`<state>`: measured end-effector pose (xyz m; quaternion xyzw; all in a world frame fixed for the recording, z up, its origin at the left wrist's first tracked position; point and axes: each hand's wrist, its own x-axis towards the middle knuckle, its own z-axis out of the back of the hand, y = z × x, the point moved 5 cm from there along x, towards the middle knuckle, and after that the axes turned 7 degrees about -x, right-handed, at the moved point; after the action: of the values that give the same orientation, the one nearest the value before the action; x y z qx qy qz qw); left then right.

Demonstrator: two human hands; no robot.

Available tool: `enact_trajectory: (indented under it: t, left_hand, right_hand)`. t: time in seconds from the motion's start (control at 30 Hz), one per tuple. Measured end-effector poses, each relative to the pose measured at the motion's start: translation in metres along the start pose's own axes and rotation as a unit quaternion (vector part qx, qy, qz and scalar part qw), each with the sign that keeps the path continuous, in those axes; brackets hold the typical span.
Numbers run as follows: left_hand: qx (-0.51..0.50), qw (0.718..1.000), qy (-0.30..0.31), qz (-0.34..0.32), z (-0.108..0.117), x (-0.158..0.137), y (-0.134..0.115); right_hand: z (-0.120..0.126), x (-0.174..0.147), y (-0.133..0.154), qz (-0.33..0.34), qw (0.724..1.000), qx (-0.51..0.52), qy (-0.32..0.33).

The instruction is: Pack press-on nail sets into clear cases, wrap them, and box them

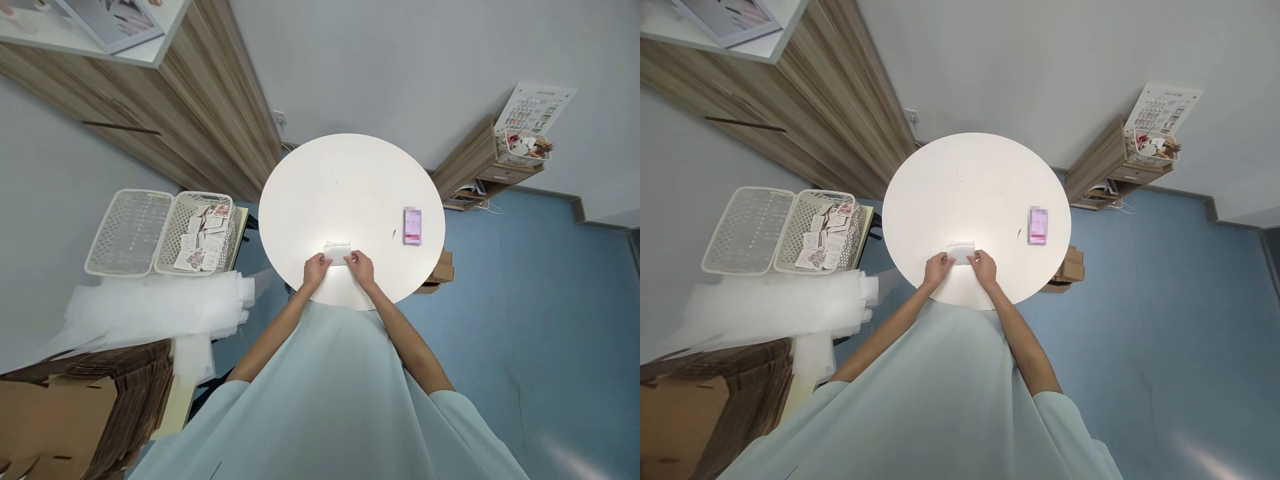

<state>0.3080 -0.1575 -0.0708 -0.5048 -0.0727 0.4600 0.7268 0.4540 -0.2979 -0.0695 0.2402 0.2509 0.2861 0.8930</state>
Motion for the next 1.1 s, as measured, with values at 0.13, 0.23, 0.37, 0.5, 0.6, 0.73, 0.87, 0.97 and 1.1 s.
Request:
enact_trajectory:
  t: [0.13,0.23,0.37,0.5,0.6,0.73,0.87,0.97,1.1]
  left_hand:
    - [-0.005,1.000,-0.023,0.008,-0.003,0.000,-0.002]
    - [0.000,1.000,-0.023,0.011,-0.004,0.001,-0.002]
    - [0.000,0.999,-0.030,0.018,0.004,-0.005,0.004]
    - [-0.023,0.998,-0.038,0.035,0.015,-0.018,0.014]
    - [-0.071,0.997,-0.003,0.015,0.012,-0.024,0.014]
    - [-0.062,0.998,0.011,-0.005,0.004,-0.026,0.012]
    - [-0.026,1.000,-0.010,-0.009,0.013,-0.028,0.024]
    - [0.002,0.999,-0.032,-0.016,0.034,-0.033,0.040]
    - [0.033,0.997,-0.061,-0.013,0.069,-0.041,0.058]
  right_hand:
    - [0.006,0.005,0.011,0.031,0.996,-0.073,-0.030]
    - [0.008,0.008,0.030,0.148,0.980,-0.134,-0.022]
    - [0.007,0.008,0.040,0.220,0.959,-0.178,0.024]
    - [0.009,-0.004,0.037,0.202,0.958,-0.202,0.031]
    - [0.005,-0.018,0.037,0.180,0.960,-0.201,0.068]
    - [-0.006,-0.033,0.044,0.147,0.967,-0.178,0.106]
    - [-0.023,-0.042,0.060,0.145,0.968,-0.161,0.124]
    - [-0.042,-0.050,0.081,0.168,0.962,-0.157,0.144]
    - [-0.069,-0.060,0.115,0.197,0.953,-0.159,0.167]
